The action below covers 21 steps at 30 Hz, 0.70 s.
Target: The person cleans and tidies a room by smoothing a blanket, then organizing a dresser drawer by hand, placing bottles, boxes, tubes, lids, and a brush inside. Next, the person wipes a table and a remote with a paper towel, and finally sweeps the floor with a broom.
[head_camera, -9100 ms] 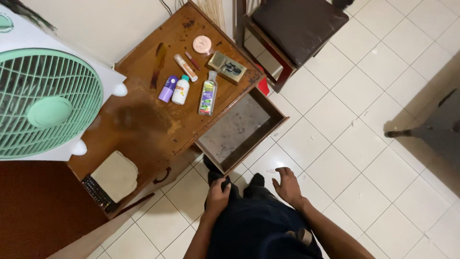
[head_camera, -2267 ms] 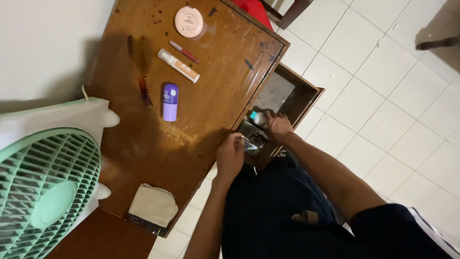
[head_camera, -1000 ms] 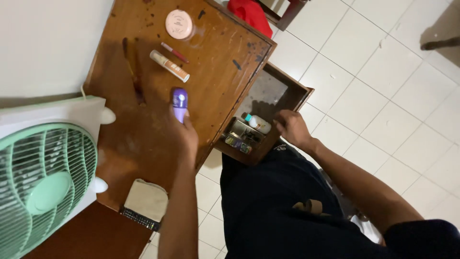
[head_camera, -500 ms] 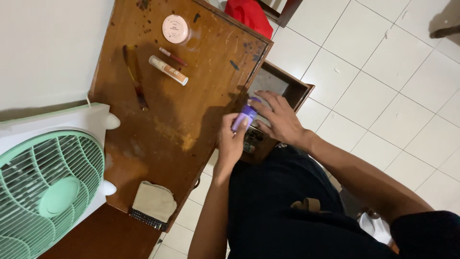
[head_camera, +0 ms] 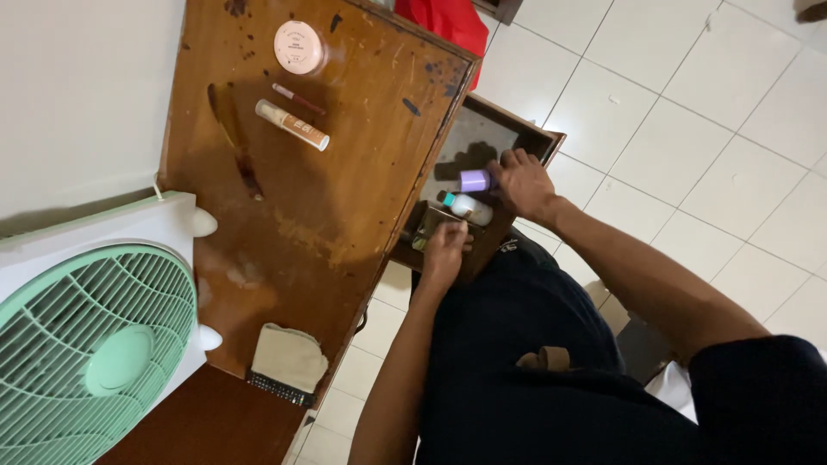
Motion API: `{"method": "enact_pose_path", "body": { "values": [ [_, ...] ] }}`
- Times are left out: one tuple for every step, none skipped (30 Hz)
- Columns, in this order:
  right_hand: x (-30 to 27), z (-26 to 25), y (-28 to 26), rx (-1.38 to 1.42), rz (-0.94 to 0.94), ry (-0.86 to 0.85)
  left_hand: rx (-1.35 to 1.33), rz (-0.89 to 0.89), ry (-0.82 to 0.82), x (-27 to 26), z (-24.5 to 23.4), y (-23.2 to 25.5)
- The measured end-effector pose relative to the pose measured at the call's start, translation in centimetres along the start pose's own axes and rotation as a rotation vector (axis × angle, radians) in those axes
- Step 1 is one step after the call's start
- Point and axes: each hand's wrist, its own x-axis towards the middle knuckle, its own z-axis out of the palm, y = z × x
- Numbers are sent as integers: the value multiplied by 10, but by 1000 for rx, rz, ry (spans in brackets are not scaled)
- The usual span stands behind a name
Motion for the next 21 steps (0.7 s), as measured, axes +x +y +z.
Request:
{"method": "enact_pose_path", "body": {
  "values": [
    [8, 15, 7, -7, 1, -110, 60, 43, 1, 2, -3, -13],
    [16, 31, 14, -13, 2, -220, 120, 86, 2, 3, -6, -26],
    [24, 53, 23, -6, -2, -221, 125, 82, 6, 1, -8, -25],
    [30, 76, 30, 10, 18, -312, 125, 80, 24, -4, -11, -26],
    [35, 100, 37, 26, 35, -402, 125, 79, 42, -9, -15, -27],
    [39, 112, 40, 30, 29, -407, 126, 73, 47, -11, -17, -27],
    [43, 123, 42, 99, 10, -386, 87, 41, 68, -13, -20, -27],
    [47, 134, 46, 164, -8, -363, 45, 13, 88, -14, -22, -27],
    [48, 139, 45, 165, -12, -366, 44, 10, 92, -17, -25, -29],
    [51, 142, 46, 141, -50, -345, 30, -11, 102, -19, -27, -30],
    [54, 145, 48, 117, -87, -324, 16, -31, 111, -20, -29, -31],
    [52, 132, 41, 115, -94, -328, 12, -33, 117, -25, -29, -26],
    [50, 119, 34, 181, -26, -331, 21, -43, 144, -30, -30, -22],
    [49, 105, 26, 247, 41, -333, 30, -52, 172, -34, -31, -17],
    [49, 105, 25, 244, 33, -336, 25, -54, 179, -32, -33, -26],
    [49, 104, 26, 249, 37, -367, -5, -40, 173, -29, -34, -35],
    [49, 103, 27, 253, 41, -399, -34, -25, 167, -26, -35, -44],
    [47, 96, 22, 249, 36, -403, -40, -28, 171, -30, -34, -39],
    [46, 89, 17, 237, 101, -454, -6, -60, 183, -33, -32, -34],
    [44, 81, 13, 225, 169, -503, 29, -92, 191, -36, -30, -29],
    [43, 81, 10, 221, 168, -506, 24, -93, 192, -38, -30, -26]
  ]
}}
